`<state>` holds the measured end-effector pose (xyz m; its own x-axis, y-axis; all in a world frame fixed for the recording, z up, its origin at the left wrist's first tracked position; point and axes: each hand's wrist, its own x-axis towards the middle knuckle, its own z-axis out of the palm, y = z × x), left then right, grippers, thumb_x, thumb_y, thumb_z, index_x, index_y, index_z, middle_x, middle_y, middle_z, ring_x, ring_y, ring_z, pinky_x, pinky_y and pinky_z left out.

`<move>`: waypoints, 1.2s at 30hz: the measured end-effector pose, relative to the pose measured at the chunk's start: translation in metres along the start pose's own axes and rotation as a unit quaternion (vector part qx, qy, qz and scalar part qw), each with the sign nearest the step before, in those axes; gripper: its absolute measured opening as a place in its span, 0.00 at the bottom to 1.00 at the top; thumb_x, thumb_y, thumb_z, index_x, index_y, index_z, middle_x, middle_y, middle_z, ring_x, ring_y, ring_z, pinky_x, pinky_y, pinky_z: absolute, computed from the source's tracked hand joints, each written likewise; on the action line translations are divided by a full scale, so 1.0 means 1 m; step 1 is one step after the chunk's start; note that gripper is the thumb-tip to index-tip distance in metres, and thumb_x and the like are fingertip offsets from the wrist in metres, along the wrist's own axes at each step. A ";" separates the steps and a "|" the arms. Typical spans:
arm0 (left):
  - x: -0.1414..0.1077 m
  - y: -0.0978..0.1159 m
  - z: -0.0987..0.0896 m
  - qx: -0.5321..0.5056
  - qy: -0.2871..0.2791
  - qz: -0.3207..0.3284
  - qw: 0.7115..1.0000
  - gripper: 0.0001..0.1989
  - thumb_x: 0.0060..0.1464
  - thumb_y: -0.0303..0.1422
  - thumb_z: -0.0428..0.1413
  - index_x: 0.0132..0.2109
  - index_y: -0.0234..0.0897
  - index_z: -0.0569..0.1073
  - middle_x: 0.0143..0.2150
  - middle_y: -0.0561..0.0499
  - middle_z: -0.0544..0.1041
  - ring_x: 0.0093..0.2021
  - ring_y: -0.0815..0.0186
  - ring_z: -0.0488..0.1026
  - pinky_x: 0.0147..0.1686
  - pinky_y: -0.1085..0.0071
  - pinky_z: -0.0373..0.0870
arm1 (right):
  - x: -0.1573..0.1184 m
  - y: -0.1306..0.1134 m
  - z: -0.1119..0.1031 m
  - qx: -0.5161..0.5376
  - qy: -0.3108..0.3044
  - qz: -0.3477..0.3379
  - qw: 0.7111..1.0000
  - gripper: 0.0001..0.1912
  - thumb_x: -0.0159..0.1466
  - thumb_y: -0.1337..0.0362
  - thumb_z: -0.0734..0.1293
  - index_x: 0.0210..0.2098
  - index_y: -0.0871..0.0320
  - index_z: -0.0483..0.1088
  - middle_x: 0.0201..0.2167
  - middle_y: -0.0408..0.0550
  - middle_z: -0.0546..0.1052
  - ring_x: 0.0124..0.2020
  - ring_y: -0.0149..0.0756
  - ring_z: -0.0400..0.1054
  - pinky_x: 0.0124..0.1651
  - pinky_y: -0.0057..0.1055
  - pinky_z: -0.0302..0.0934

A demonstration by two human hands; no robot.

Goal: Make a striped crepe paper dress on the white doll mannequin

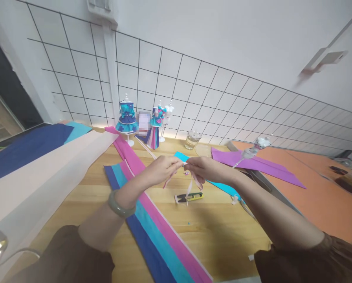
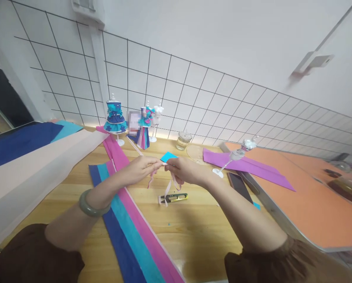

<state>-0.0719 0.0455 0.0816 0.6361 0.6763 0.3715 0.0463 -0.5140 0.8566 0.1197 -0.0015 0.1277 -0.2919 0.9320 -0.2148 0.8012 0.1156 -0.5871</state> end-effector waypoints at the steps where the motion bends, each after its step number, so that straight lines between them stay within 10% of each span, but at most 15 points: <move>1: 0.000 -0.002 0.001 0.002 0.005 -0.009 1.000 0.12 0.54 0.38 0.52 0.27 0.39 0.76 0.23 0.51 0.73 0.26 0.66 0.68 0.28 0.74 0.62 | -0.001 0.002 0.000 0.006 0.004 0.004 1.000 0.17 0.64 0.51 0.58 0.32 0.57 0.69 0.14 0.41 0.71 0.19 0.33 0.67 0.26 0.29 0.58; 7: 0.006 -0.001 -0.003 -0.229 0.082 -0.025 0.970 0.11 0.54 0.37 0.53 0.28 0.36 0.73 0.34 0.48 0.75 0.37 0.66 0.71 0.38 0.73 0.65 | -0.014 0.026 0.015 0.130 -0.001 0.011 0.991 0.18 0.61 0.49 0.62 0.35 0.58 0.70 0.15 0.38 0.70 0.17 0.28 0.63 0.26 0.26 0.56; 14: 0.007 0.011 -0.012 -0.571 0.075 -0.116 0.809 0.13 0.53 0.30 0.49 0.22 0.35 0.60 0.16 0.58 0.58 0.15 0.77 0.57 0.20 0.77 0.59 | -0.025 0.067 0.074 0.392 -0.045 0.013 0.919 0.17 0.58 0.52 0.67 0.36 0.61 0.73 0.18 0.38 0.69 0.19 0.25 0.63 0.28 0.26 0.60; 21: 0.010 0.001 -0.018 -0.410 0.144 -0.137 0.890 0.19 0.53 0.31 0.48 0.17 0.36 0.53 0.12 0.60 0.49 0.11 0.79 0.44 0.14 0.76 0.43 | -0.060 0.094 0.103 0.541 -0.068 0.021 0.838 0.15 0.54 0.56 0.72 0.36 0.61 0.76 0.40 0.54 0.78 0.26 0.34 0.75 0.29 0.29 0.65; 29: -0.001 0.022 0.038 -0.486 0.058 -0.133 0.862 0.18 0.57 0.34 0.48 0.21 0.35 0.57 0.15 0.59 0.55 0.14 0.78 0.50 0.17 0.77 0.48 | -0.062 0.057 0.103 0.476 0.256 -0.001 0.842 0.32 0.52 0.53 0.73 0.54 0.49 0.64 0.56 0.51 0.68 0.59 0.44 0.59 0.59 0.43 0.52; 32: -0.010 0.031 0.063 -0.514 0.064 -0.128 0.846 0.13 0.56 0.36 0.50 0.27 0.34 0.63 0.21 0.57 0.64 0.16 0.78 0.55 0.19 0.77 0.53 | -0.047 0.027 0.113 0.522 0.192 -0.103 0.824 0.38 0.49 0.53 0.75 0.56 0.48 0.60 0.51 0.49 0.71 0.53 0.41 0.64 0.53 0.39 0.58; 36: -0.011 0.029 0.060 -0.509 0.058 -0.144 0.847 0.13 0.58 0.37 0.48 0.28 0.33 0.65 0.22 0.55 0.66 0.16 0.78 0.55 0.19 0.77 0.53 | -0.039 0.016 0.128 0.547 0.076 -0.104 0.827 0.22 0.57 0.52 0.69 0.45 0.57 0.67 0.21 0.38 0.67 0.20 0.26 0.60 0.28 0.28 0.56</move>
<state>-0.0313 -0.0087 0.0808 0.6283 0.7743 0.0761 -0.5388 0.3625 0.7605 0.0769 -0.0805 0.0267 -0.2291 0.9729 0.0316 -0.2346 -0.0236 -0.9718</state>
